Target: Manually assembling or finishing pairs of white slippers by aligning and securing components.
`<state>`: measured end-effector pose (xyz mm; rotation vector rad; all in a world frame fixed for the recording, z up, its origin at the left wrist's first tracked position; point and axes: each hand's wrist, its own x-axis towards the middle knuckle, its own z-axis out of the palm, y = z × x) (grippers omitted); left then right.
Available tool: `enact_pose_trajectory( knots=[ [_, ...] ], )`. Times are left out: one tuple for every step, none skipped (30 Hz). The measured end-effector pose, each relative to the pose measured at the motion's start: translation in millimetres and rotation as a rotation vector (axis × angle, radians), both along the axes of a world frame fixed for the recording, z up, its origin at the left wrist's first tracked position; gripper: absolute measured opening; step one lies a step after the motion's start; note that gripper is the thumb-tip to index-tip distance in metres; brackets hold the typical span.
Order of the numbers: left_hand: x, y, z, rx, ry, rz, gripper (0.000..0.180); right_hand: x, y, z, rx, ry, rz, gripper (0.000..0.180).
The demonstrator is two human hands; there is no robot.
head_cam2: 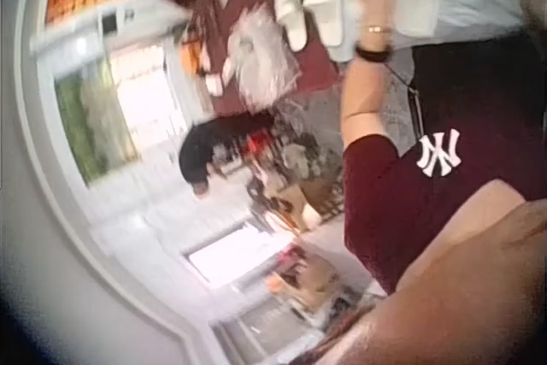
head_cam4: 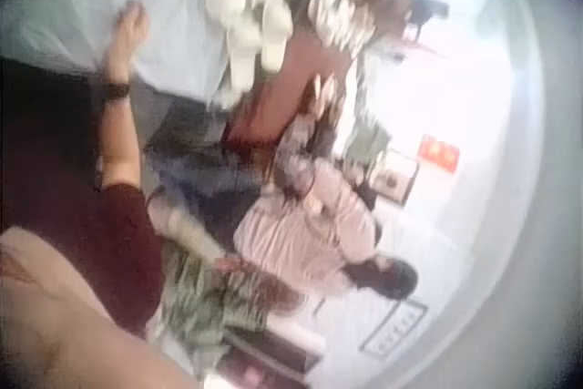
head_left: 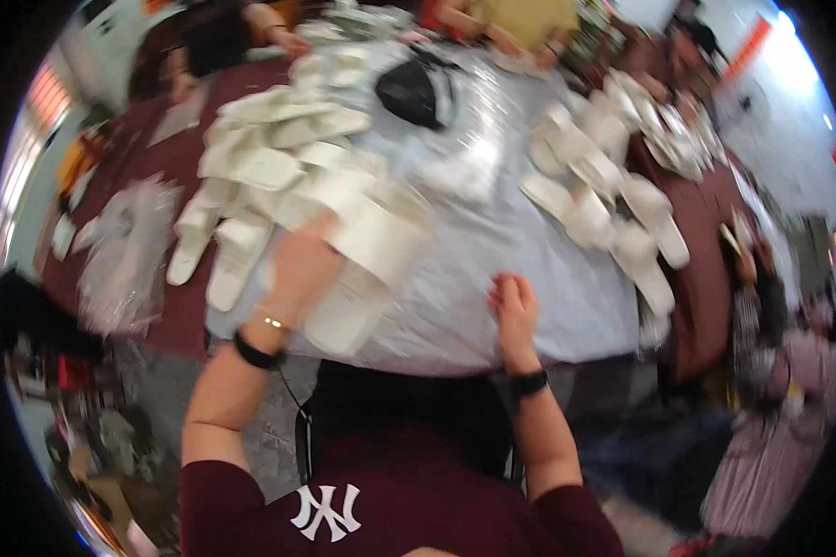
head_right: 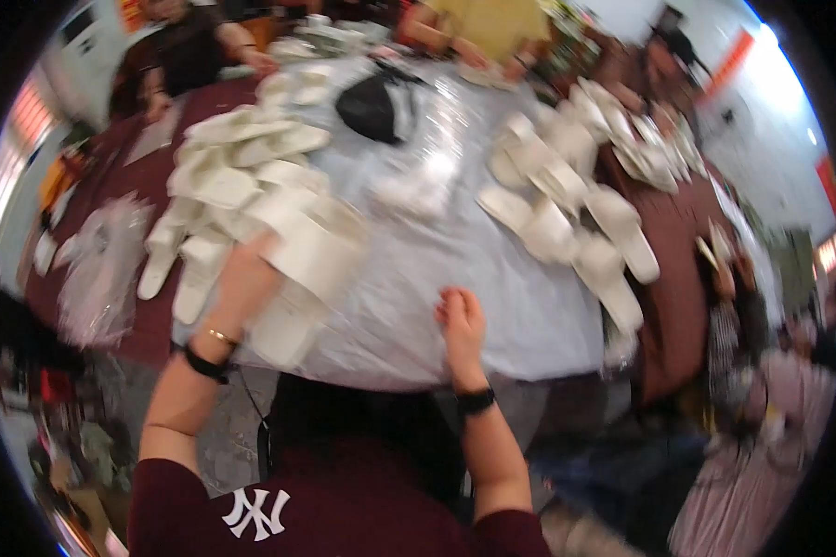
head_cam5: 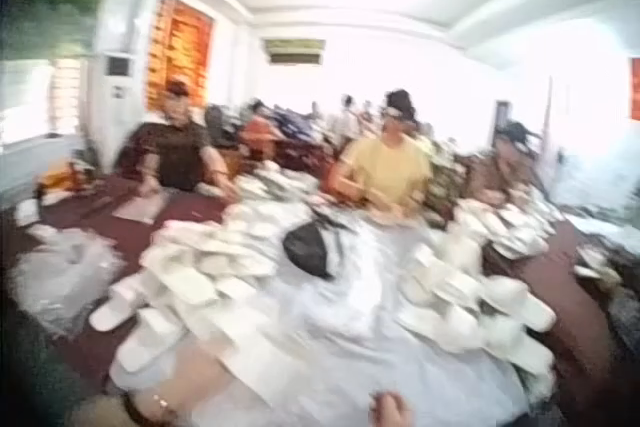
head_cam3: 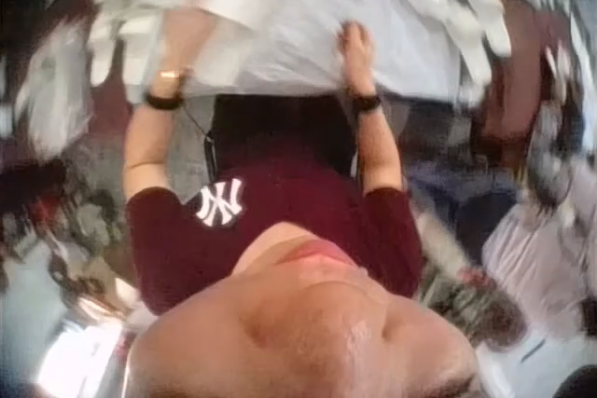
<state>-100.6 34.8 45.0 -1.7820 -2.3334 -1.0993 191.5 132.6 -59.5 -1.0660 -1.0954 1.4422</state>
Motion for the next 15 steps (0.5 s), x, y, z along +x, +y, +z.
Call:
enact_pose_trajectory(
  knots=[
    [-30, 3, 7, 0.036, 0.224, 0.095, 0.028, -3, 2, 1, 0.013, 0.017, 0.03, 0.02],
    [-40, 7, 43, 0.035, 0.264, 0.082, 0.034, 0, 3, -4, 0.032, 0.035, 0.056, 0.02],
    [-81, 8, 45, -0.007, -0.023, 0.149, 0.042, -3, 0, -6, 0.033, 0.066, 0.074, 0.019],
    [-98, 16, 52, -0.014, -0.032, 0.17, 0.046, -3, 4, -7, 0.043, 0.099, 0.085, 0.018],
    [-110, 25, 59, -0.016, -0.039, 0.192, 0.051, 4, 9, -7, 0.06, 0.102, 0.037, 0.018],
    [-121, 30, 53, -0.014, -0.113, 0.176, 0.056, 9, 12, -7, 0.05, 0.062, 0.022, 0.017],
    [-132, 32, 41, -0.016, -0.186, 0.165, 0.061, 16, 18, -7, 0.038, 0.024, 0.013, 0.017],
    [-154, 29, 21, -0.051, -0.102, 0.173, 0.06, 30, 31, -12, 0.138, -0.04, -0.033, 0.015],
    [-169, 21, 2, -0.096, -0.016, 0.19, 0.059, 40, 40, -10, 0.191, -0.063, -0.133, 0.015],
    [-164, 12, -12, -0.103, -0.01, 0.172, 0.059, 55, 52, -8, 0.239, -0.093, -0.234, 0.015],
    [-158, 2, -22, -0.088, -0.071, 0.164, 0.058, 74, 65, -4, 0.289, -0.227, -0.321, 0.015],
    [-151, -9, -29, -0.073, -0.131, 0.167, 0.057, 95, 81, 1, 0.338, -0.36, -0.396, 0.016],
    [-143, -15, -37, -0.081, -0.131, 0.16, 0.057, 116, 98, 6, 0.447, -0.522, -0.526, 0.018],
    [-135, -24, -43, -0.062, -0.059, 0.126, 0.056, 135, 111, 10, 0.553, -0.685, -0.648, 0.021],
    [-127, -35, -45, -0.043, 0.015, 0.101, 0.056, 150, 121, 14, 0.58, -0.846, -0.732, 0.023]
  ],
)
